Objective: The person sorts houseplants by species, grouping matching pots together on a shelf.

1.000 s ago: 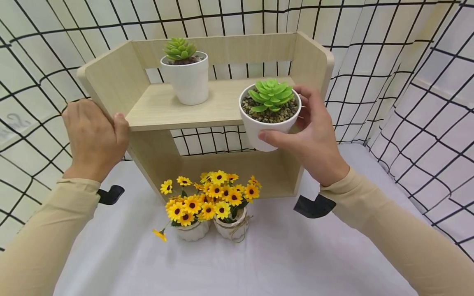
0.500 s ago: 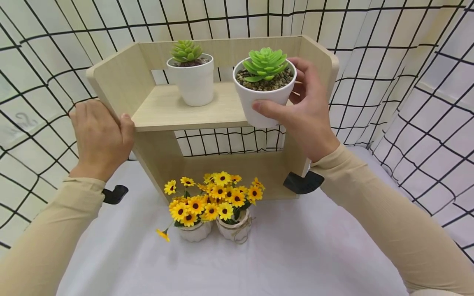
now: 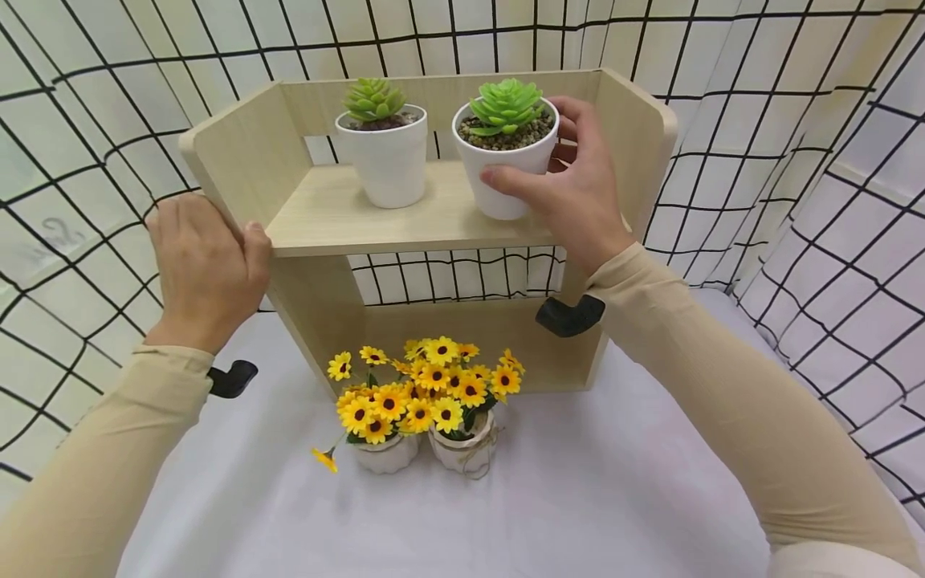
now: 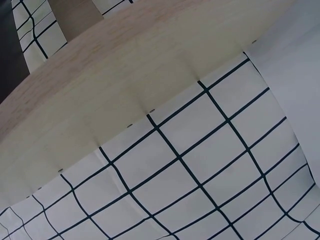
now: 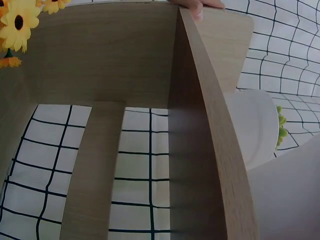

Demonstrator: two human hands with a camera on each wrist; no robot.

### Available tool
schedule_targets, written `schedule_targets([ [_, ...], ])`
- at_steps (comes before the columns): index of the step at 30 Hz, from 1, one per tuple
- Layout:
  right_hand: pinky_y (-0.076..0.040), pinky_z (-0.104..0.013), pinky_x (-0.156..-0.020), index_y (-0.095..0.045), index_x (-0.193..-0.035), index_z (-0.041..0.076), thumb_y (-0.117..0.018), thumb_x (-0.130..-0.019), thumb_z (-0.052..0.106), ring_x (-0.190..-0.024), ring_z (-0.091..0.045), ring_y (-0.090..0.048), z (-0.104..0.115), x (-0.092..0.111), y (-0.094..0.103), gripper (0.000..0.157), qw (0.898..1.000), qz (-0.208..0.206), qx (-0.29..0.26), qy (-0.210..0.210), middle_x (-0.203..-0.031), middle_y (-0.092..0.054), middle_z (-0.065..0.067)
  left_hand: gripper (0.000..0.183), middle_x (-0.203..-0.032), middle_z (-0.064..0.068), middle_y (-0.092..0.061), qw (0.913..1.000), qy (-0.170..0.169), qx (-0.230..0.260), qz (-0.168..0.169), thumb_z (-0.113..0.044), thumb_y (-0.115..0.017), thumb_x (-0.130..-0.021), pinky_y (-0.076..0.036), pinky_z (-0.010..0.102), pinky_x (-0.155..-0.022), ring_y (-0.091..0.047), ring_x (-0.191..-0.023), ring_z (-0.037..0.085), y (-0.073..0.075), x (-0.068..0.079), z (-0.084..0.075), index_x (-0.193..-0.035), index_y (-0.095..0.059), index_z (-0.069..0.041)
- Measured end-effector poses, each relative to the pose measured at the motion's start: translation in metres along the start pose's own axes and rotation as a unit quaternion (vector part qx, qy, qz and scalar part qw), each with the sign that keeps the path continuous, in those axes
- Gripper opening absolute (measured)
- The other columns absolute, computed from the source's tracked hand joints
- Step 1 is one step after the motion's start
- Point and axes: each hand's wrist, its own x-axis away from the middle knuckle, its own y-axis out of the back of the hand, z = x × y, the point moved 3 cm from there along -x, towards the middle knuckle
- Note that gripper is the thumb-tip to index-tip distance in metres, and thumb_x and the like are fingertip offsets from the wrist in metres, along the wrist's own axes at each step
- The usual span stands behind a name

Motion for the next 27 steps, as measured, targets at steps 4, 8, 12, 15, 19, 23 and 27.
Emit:
schedule_targets([
  [4, -0.049, -0.036, -0.109, -0.046, -0.143, 0.025, -0.088, -0.077, 0.017, -0.122, -0.018, -0.058, -0.002, -0.01, -0.003, 0.079, 1.0, 0.003, 0.019, -0.023, -0.14, -0.053, 0.001, 0.044, -0.09, 0.031, -0.046, 1.0, 0.001, 0.0, 0.0, -0.032, -0.034, -0.099, -0.028, 0.054, -0.081, -0.037, -0.087, 0.047, 0.0, 0.0, 0.0, -0.1, -0.045, 0.01],
  [8, -0.049, -0.036, -0.109, -0.045, -0.143, 0.026, -0.089, -0.077, 0.02, -0.122, -0.017, -0.056, -0.004, -0.018, -0.007, 0.079, 0.999, -0.001, 0.023, -0.042, -0.141, -0.053, 0.001, 0.044, -0.09, 0.031, -0.047, 1.0, 0.001, 0.001, 0.001, -0.032, -0.034, -0.099, -0.028, 0.054, -0.081, -0.037, -0.088, 0.046, 0.001, 0.0, 0.0, -0.1, -0.045, 0.011],
  [12, -0.047, -0.036, -0.11, -0.045, -0.143, 0.025, -0.089, -0.076, 0.019, -0.121, -0.016, -0.055, -0.006, -0.026, -0.01, 0.08, 0.998, -0.004, 0.018, -0.058, -0.141, -0.053, 0.0, 0.045, -0.09, 0.031, -0.047, 1.0, 0.0, 0.001, 0.0, -0.033, -0.034, -0.1, -0.029, 0.054, -0.081, -0.038, -0.087, 0.046, 0.001, 0.0, -0.001, -0.1, -0.045, 0.01],
  [15, -0.046, -0.037, -0.112, -0.044, -0.144, 0.025, -0.089, -0.076, 0.017, -0.123, -0.016, -0.053, -0.008, -0.031, -0.013, 0.081, 0.997, -0.007, 0.008, -0.076, -0.14, -0.052, 0.001, 0.045, -0.09, 0.031, -0.047, 1.0, -0.001, 0.0, 0.0, -0.033, -0.034, -0.1, -0.029, 0.054, -0.081, -0.038, -0.087, 0.046, 0.0, 0.0, -0.001, -0.101, -0.045, 0.01],
  [19, -0.044, -0.037, -0.115, -0.044, -0.144, 0.025, -0.089, -0.077, 0.015, -0.126, -0.016, -0.051, -0.012, -0.038, -0.015, 0.081, 0.995, -0.01, -0.005, -0.103, -0.139, -0.05, 0.001, 0.044, -0.091, 0.031, -0.047, 1.0, -0.001, 0.001, 0.002, -0.033, -0.034, -0.099, -0.029, 0.053, -0.081, -0.038, -0.088, 0.046, 0.0, 0.0, -0.001, -0.101, -0.045, 0.01],
  [23, -0.042, -0.036, -0.117, -0.043, -0.145, 0.024, -0.088, -0.079, 0.016, -0.129, -0.017, -0.051, -0.013, -0.044, -0.016, 0.08, 0.993, -0.002, -0.005, -0.122, -0.139, -0.05, 0.001, 0.044, -0.091, 0.031, -0.047, 1.0, -0.002, 0.0, 0.004, -0.032, -0.034, -0.099, -0.028, 0.053, -0.081, -0.037, -0.087, 0.046, 0.0, -0.001, -0.001, -0.101, -0.045, 0.01],
  [27, -0.04, -0.038, -0.121, -0.042, -0.145, 0.024, -0.087, -0.08, 0.017, -0.135, -0.019, -0.05, -0.015, -0.048, -0.019, 0.08, 0.991, 0.016, -0.006, -0.136, -0.142, -0.05, 0.0, 0.044, -0.091, 0.031, -0.047, 1.0, -0.003, -0.004, 0.006, -0.033, -0.033, -0.1, -0.028, 0.053, -0.081, -0.037, -0.087, 0.045, 0.001, -0.001, -0.001, -0.101, -0.045, 0.01],
])
